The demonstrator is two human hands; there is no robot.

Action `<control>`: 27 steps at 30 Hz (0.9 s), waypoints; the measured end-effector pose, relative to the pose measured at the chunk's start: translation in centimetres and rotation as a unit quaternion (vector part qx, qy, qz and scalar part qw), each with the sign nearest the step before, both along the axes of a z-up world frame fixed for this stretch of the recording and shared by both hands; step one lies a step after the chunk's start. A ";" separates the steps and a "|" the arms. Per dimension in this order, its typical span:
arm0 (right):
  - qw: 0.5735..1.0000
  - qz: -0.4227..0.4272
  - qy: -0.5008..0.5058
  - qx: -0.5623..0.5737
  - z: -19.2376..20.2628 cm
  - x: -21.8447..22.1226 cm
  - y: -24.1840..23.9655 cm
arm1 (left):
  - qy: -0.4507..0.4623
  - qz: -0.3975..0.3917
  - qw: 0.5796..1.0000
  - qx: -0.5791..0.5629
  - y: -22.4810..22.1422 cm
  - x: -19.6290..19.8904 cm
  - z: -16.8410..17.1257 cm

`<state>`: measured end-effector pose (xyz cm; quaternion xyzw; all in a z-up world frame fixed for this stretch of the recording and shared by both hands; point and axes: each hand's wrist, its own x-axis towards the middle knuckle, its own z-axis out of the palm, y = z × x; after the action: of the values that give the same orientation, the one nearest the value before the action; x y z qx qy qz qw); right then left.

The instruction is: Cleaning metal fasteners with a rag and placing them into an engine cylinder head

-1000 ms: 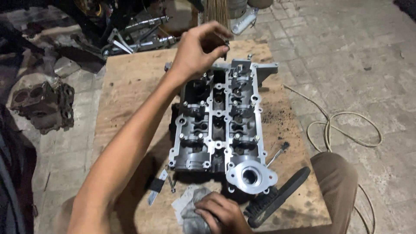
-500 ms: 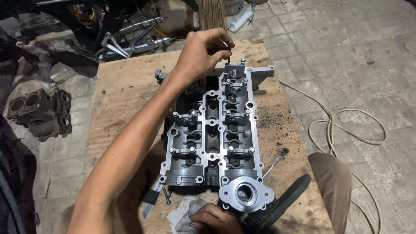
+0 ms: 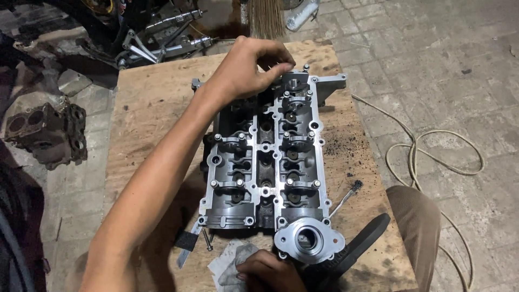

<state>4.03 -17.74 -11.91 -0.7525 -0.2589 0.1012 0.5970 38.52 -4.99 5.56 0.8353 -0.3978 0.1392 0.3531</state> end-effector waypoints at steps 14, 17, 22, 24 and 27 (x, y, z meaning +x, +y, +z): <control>1.000 0.015 -0.022 -0.013 -1.3 -0.2 -0.1 | 0.009 -0.004 1.000 0.025 0.1 0.1 0.1; 0.999 0.000 -0.043 0.026 0.7 0.2 -0.1 | -0.026 -0.009 0.999 0.022 0.2 -0.3 0.5; 1.000 0.015 -0.025 0.007 1.6 0.3 -0.3 | -0.013 0.026 0.999 0.033 -0.2 0.6 0.1; 0.999 0.020 -0.029 0.024 3.2 0.5 -0.4 | -0.024 0.028 0.999 0.020 0.4 -0.6 0.8; 0.998 -0.008 -0.049 0.039 5.3 0.3 -0.4 | -0.084 0.044 0.996 -0.006 2.1 -5.3 2.9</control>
<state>4.32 -18.10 -6.65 -0.7346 -0.2860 0.0489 0.6133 33.22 -2.93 8.46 0.8354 -0.3881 0.2262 0.3168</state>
